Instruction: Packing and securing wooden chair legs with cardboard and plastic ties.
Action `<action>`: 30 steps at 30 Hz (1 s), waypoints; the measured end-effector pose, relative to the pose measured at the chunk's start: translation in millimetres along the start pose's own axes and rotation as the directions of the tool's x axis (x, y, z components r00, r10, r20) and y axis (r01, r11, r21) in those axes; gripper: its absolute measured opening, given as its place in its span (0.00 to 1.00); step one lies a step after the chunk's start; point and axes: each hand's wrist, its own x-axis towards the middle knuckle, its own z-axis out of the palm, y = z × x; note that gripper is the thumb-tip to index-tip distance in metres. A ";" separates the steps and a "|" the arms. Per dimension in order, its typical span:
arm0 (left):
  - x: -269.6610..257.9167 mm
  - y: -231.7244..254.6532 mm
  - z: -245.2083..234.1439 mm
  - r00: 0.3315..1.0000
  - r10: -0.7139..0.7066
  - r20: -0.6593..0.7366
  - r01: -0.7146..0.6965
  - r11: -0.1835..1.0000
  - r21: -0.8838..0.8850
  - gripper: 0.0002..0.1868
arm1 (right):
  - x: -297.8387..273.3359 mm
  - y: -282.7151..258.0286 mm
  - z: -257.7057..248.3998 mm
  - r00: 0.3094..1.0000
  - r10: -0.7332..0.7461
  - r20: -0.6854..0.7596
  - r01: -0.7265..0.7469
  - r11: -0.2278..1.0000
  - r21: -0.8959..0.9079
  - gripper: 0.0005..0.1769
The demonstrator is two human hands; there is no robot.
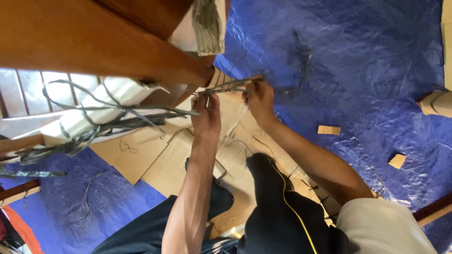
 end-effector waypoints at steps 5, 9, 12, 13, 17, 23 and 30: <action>17.2 -10.6 -9.0 0.998 -0.055 -0.003 0.055 0.995 -0.078 0.03 | -23.0 -31.2 -21.9 0.871 -0.451 -0.193 0.385 0.872 -0.301 0.15; 13.2 -8.5 3.8 0.993 -0.105 -0.059 0.099 0.990 -0.101 0.05 | -22.5 -97.2 -6.1 0.755 -0.629 0.184 0.615 0.581 -0.534 0.18; 2.0 -6.1 20.9 0.983 -0.107 -0.150 0.095 0.992 -0.083 0.05 | -13.6 -81.1 -4.5 0.698 -0.560 0.446 0.695 0.379 -0.612 0.19; 1.5 -5.6 22.1 0.981 -0.115 -0.155 0.102 0.991 -0.087 0.05 | -13.2 -76.6 -3.8 0.752 -0.491 0.440 0.650 0.439 -0.620 0.17; -8.6 -2.8 32.0 0.985 -0.071 -0.157 0.074 0.997 0.015 0.06 | -22.2 -55.5 -7.1 0.864 -0.336 0.376 0.493 0.721 -0.487 0.11; -36.5 15.6 40.6 0.950 0.123 0.286 -0.308 0.517 0.799 0.07 | -39.6 -74.5 4.9 0.960 -0.085 0.265 0.182 0.911 -0.369 0.11; -51.0 20.9 78.2 0.843 0.155 0.515 -0.489 -0.176 0.854 0.07 | -59.2 -80.8 22.0 0.979 -0.072 0.188 0.113 0.970 -0.215 0.09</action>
